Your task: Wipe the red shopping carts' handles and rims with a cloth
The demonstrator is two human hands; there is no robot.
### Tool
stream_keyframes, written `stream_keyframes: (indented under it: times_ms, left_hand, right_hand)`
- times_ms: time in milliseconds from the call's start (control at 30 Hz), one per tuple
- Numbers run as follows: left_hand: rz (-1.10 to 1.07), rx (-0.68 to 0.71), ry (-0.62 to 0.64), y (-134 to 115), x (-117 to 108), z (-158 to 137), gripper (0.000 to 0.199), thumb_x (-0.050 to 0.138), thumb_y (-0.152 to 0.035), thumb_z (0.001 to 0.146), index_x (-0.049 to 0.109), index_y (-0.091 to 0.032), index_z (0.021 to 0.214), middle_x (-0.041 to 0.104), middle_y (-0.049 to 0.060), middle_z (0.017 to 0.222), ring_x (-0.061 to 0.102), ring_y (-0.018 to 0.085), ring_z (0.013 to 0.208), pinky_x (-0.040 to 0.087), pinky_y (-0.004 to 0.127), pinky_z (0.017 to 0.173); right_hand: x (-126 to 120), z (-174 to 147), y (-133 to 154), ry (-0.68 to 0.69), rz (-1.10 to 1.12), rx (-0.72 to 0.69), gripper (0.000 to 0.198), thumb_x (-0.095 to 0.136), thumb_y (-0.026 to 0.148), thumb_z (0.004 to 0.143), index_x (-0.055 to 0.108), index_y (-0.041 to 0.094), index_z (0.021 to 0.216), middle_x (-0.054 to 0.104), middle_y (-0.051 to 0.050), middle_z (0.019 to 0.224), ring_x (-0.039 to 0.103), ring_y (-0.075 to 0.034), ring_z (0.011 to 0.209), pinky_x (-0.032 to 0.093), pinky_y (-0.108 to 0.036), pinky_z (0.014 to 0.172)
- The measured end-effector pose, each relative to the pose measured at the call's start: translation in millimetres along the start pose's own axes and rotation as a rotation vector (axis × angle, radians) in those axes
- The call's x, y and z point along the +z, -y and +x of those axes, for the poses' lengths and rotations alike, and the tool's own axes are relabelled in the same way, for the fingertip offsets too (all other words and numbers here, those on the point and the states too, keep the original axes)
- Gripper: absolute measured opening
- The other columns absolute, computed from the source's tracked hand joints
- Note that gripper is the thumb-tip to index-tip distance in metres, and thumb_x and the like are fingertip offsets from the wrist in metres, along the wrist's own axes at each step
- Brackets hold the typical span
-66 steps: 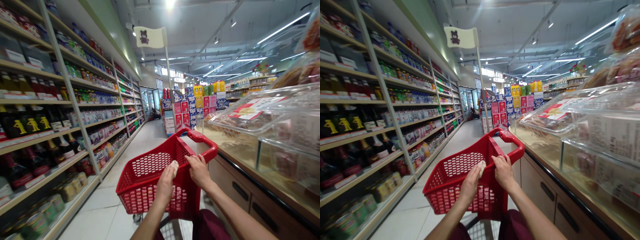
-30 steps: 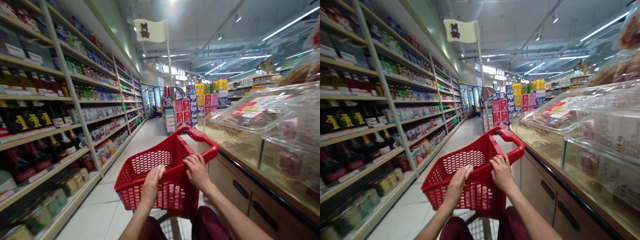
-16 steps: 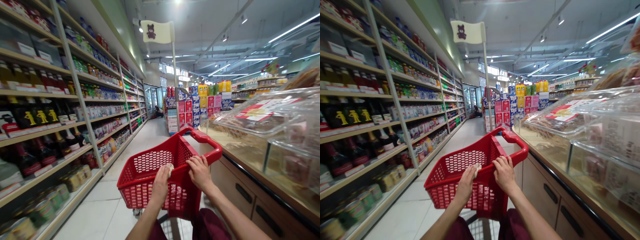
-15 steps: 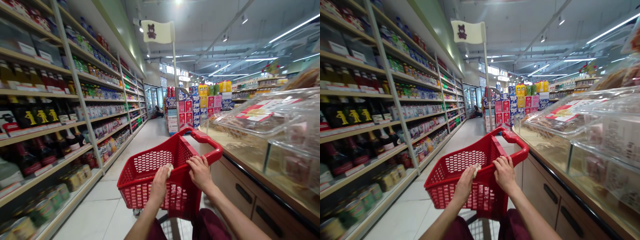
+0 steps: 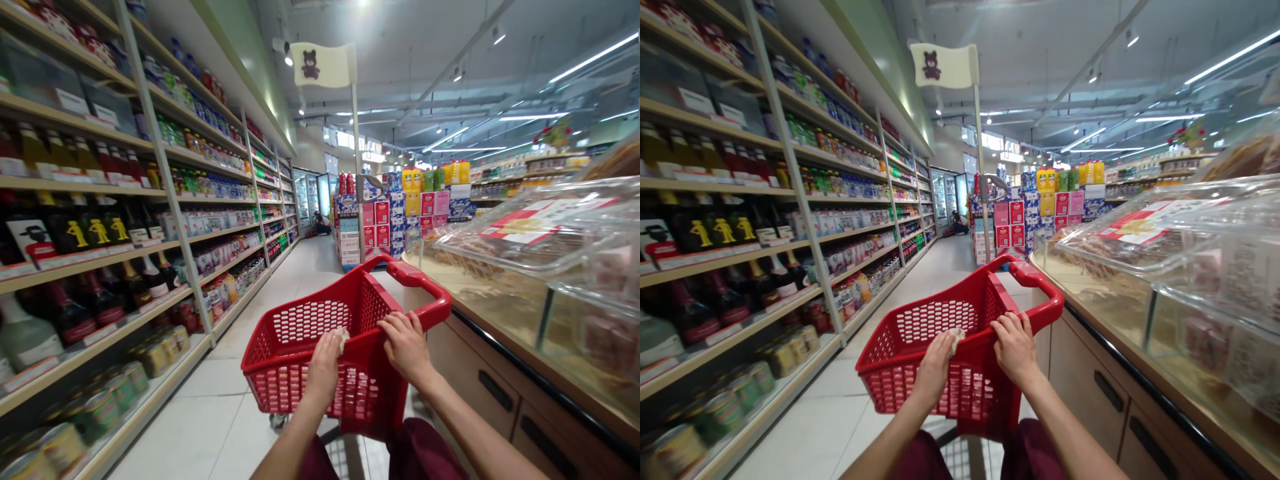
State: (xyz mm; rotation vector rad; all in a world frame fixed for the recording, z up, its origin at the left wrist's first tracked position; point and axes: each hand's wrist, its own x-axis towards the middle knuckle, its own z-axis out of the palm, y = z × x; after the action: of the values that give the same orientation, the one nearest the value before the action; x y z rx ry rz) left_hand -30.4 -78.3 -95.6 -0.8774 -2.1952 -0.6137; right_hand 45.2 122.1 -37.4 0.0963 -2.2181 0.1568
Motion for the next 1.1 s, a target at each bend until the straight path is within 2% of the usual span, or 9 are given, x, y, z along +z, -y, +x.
stream_keyframes:
  times_ms: [100,300,567,667,767,833,900,1033,1100]
  left_hand:
    - [0.014,0.028,0.007,7,-7,-5,0.048,0.031,-0.003,0.077,0.044,-0.022,0.120,0.053,0.005,0.121,0.045,0.016,0.115,0.041,0.040,0.096]
    - [0.189,-0.097,-0.019,73,-35,-40,0.054,0.031,0.002,0.071,0.047,-0.020,0.117,0.054,0.005,0.120,0.046,0.017,0.113,0.040,0.039,0.097]
    - [0.116,0.038,0.028,12,-3,-8,0.054,0.030,0.003,0.073,0.044,-0.018,0.120,0.051,0.006,0.123,0.042,0.015,0.117,0.040,0.036,0.098]
    - [0.150,0.022,0.027,48,-22,-28,0.051,0.032,0.000,0.073,0.047,-0.021,0.118,0.053,0.004,0.121,0.045,0.015,0.115,0.041,0.036,0.097]
    - [0.254,-0.140,-0.052,103,-50,-58,0.053,0.030,0.000,0.072,0.048,-0.022,0.117,0.055,0.003,0.119,0.046,0.016,0.114,0.040,0.039,0.097]
    - [0.291,-0.213,-0.077,120,-58,-66,0.053,0.029,0.000,0.071,0.049,-0.022,0.115,0.056,0.003,0.117,0.047,0.017,0.113,0.040,0.039,0.097]
    - [0.279,-0.204,-0.065,110,-51,-61,0.051,0.029,0.000,0.072,0.051,-0.020,0.113,0.057,0.004,0.116,0.048,0.017,0.112,0.041,0.039,0.096]
    - [0.148,-0.038,-0.017,49,-17,-30,0.054,0.029,0.001,0.071,0.048,-0.021,0.117,0.054,0.004,0.120,0.045,0.015,0.115,0.042,0.035,0.095]
    - [0.100,0.018,-0.006,34,-10,-22,0.056,0.030,0.002,0.071,0.044,-0.022,0.120,0.052,0.003,0.122,0.044,0.015,0.116,0.042,0.036,0.096]
  right_hand:
    - [-3,-1,-4,0.028,-0.021,-0.019,0.034,0.046,0.012,0.071,0.060,0.023,0.100,0.061,-0.002,0.104,0.044,-0.020,0.108,0.014,-0.040,0.103]
    - [-4,-2,-2,0.029,-0.012,-0.015,0.035,0.046,0.011,0.070,0.060,0.023,0.100,0.061,-0.002,0.105,0.044,-0.020,0.108,0.013,-0.040,0.103]
    - [-1,-2,-3,0.013,-0.017,-0.006,0.035,0.045,0.011,0.069,0.061,0.023,0.098,0.062,-0.001,0.103,0.045,-0.019,0.107,0.014,-0.039,0.103]
    - [-3,-2,-5,0.021,-0.026,-0.015,0.035,0.045,0.011,0.069,0.061,0.023,0.099,0.061,-0.001,0.103,0.045,-0.019,0.107,0.015,-0.039,0.103]
    - [-2,-2,-5,0.013,-0.027,-0.018,0.036,0.045,0.011,0.069,0.061,0.023,0.099,0.061,-0.001,0.104,0.045,-0.019,0.107,0.015,-0.039,0.103]
    - [-1,-2,-3,0.000,-0.024,-0.007,0.035,0.046,0.011,0.069,0.061,0.023,0.098,0.061,-0.001,0.103,0.045,-0.020,0.107,0.015,-0.040,0.103]
    - [0,-2,-2,-0.015,-0.020,0.005,0.034,0.045,0.011,0.069,0.061,0.023,0.096,0.062,-0.002,0.102,0.046,-0.020,0.106,0.015,-0.040,0.103]
    - [-2,-1,-2,-0.002,0.004,0.011,0.033,0.045,0.011,0.069,0.062,0.023,0.095,0.062,-0.002,0.101,0.046,-0.020,0.106,0.015,-0.040,0.103]
    - [-4,-1,-3,0.012,0.009,0.014,0.033,0.045,0.010,0.069,0.061,0.022,0.096,0.062,-0.002,0.101,0.046,-0.020,0.106,0.015,-0.040,0.103]
